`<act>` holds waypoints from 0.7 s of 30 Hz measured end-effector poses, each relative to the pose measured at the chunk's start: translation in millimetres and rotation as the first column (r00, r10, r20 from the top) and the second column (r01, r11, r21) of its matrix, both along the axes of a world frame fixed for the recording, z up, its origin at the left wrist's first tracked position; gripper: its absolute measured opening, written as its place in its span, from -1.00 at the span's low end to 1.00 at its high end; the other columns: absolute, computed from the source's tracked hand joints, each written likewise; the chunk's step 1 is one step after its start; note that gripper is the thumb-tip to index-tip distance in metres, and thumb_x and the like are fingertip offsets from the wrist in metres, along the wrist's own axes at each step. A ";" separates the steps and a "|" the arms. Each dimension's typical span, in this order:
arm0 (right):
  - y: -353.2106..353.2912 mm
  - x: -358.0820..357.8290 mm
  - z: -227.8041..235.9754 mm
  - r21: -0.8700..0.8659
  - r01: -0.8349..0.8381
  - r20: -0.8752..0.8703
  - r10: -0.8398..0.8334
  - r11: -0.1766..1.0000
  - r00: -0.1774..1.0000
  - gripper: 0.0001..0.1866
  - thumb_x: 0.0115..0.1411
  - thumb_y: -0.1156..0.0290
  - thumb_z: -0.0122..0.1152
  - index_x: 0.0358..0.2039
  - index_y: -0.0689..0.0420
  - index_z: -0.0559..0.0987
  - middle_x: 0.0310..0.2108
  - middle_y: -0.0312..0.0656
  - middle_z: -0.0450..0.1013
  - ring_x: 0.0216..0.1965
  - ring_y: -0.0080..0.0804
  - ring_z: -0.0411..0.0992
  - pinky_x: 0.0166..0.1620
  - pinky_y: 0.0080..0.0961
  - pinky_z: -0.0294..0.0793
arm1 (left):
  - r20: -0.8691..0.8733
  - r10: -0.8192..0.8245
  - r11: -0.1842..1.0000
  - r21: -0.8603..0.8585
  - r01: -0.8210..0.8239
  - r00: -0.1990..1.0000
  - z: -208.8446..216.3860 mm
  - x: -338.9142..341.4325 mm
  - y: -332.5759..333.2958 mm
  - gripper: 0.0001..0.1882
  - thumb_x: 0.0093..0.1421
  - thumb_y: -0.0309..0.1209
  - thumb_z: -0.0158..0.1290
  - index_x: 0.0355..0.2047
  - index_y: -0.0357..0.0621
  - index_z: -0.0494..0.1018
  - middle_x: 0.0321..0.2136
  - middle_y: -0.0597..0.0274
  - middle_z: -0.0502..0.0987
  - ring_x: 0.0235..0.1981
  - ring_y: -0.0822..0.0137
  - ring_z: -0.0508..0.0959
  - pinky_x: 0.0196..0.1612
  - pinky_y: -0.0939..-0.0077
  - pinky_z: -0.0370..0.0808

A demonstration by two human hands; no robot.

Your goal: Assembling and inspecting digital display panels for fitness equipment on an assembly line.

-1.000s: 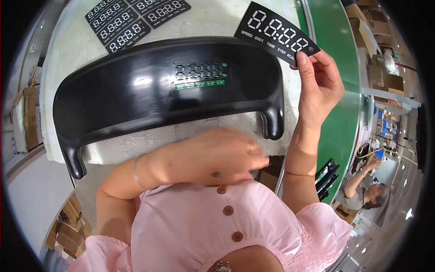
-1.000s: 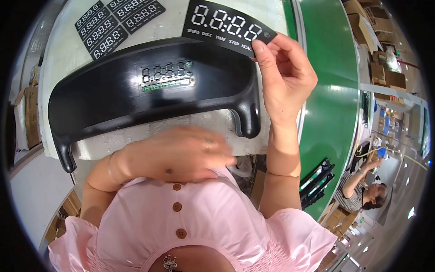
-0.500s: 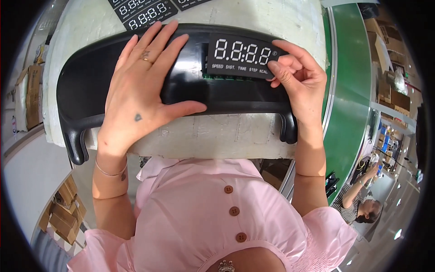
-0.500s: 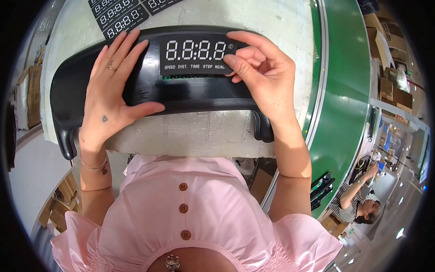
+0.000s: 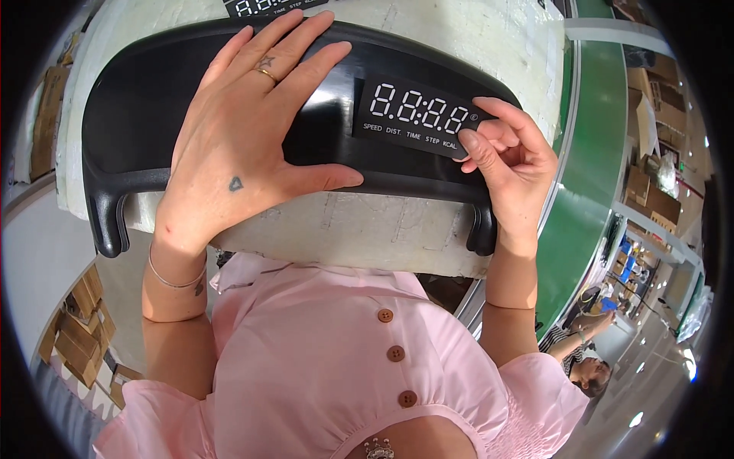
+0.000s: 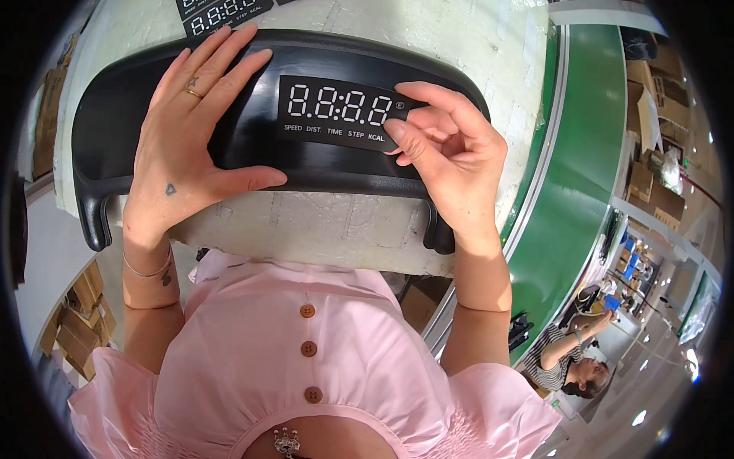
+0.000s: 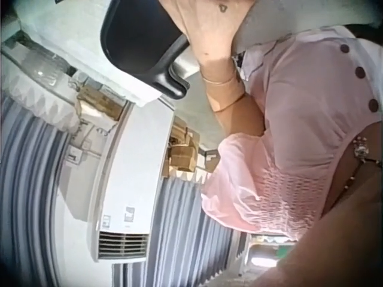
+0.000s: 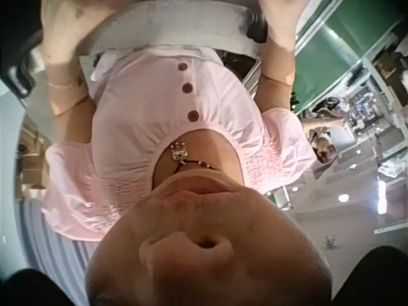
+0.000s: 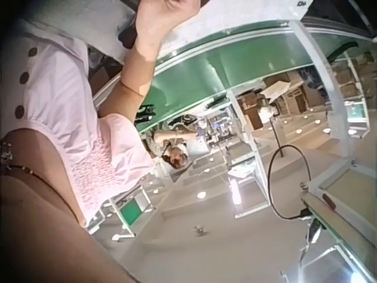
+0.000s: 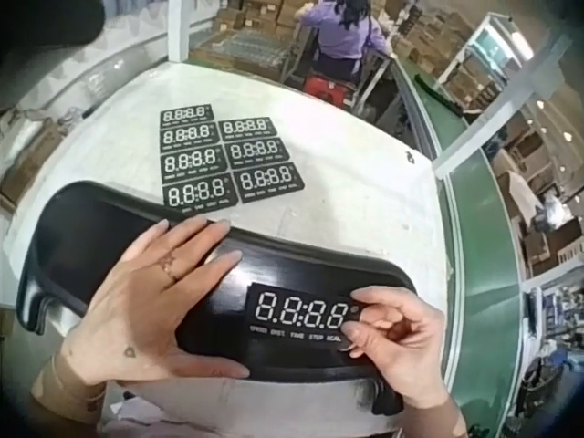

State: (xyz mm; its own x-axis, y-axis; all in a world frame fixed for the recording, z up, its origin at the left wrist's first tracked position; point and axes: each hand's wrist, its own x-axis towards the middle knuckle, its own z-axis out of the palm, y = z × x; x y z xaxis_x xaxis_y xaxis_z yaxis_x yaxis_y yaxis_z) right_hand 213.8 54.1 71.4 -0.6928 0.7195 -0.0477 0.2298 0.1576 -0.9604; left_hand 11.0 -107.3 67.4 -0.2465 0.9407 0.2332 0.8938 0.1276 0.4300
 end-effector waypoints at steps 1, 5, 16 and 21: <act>0.4 -0.4 -0.3 0.002 -0.006 0.004 0.006 1.000 1.000 -0.63 0.04 0.68 0.33 -0.09 0.24 0.56 -0.48 -0.29 0.52 -0.49 -0.66 0.47 -0.47 -0.76 0.49 | 0.004 0.006 1.000 0.002 -0.006 1.000 -0.4 0.2 -0.3 -0.03 -0.35 -0.04 0.37 0.14 -0.12 0.38 0.22 0.14 0.31 0.28 0.09 0.24 0.32 0.11 0.07; -0.1 -0.4 0.9 0.020 -0.015 0.005 0.015 1.000 1.000 -0.63 0.04 0.67 0.34 -0.09 0.24 0.56 -0.48 -0.30 0.52 -0.50 -0.68 0.45 -0.47 -0.75 0.51 | 0.025 0.019 1.000 0.018 -0.020 1.000 -0.5 -0.7 -0.6 -0.10 -0.31 -0.08 0.37 0.11 -0.08 0.40 0.21 0.18 0.33 0.27 0.11 0.25 0.32 0.11 0.09; -1.4 -2.0 1.3 0.035 -0.020 0.031 0.019 0.999 0.999 -0.64 0.06 0.66 0.33 -0.09 0.25 0.55 -0.50 -0.33 0.51 -0.50 -0.70 0.43 -0.47 -0.76 0.50 | 0.008 0.064 0.995 0.079 -0.065 0.998 -5.2 1.2 -0.4 -0.23 -0.24 -0.13 0.38 0.04 -0.07 0.46 0.16 0.22 0.39 0.23 0.14 0.31 0.29 0.14 0.15; -2.6 -3.0 1.8 0.029 -0.012 0.035 0.011 1.000 0.999 -0.63 0.06 0.65 0.33 -0.08 0.24 0.55 -0.51 -0.34 0.50 -0.51 -0.70 0.42 -0.47 -0.75 0.50 | -0.005 0.064 0.993 0.098 -0.063 0.998 -7.3 1.1 -0.8 -0.24 -0.21 -0.11 0.36 0.05 -0.07 0.45 0.15 0.22 0.39 0.23 0.15 0.31 0.29 0.14 0.15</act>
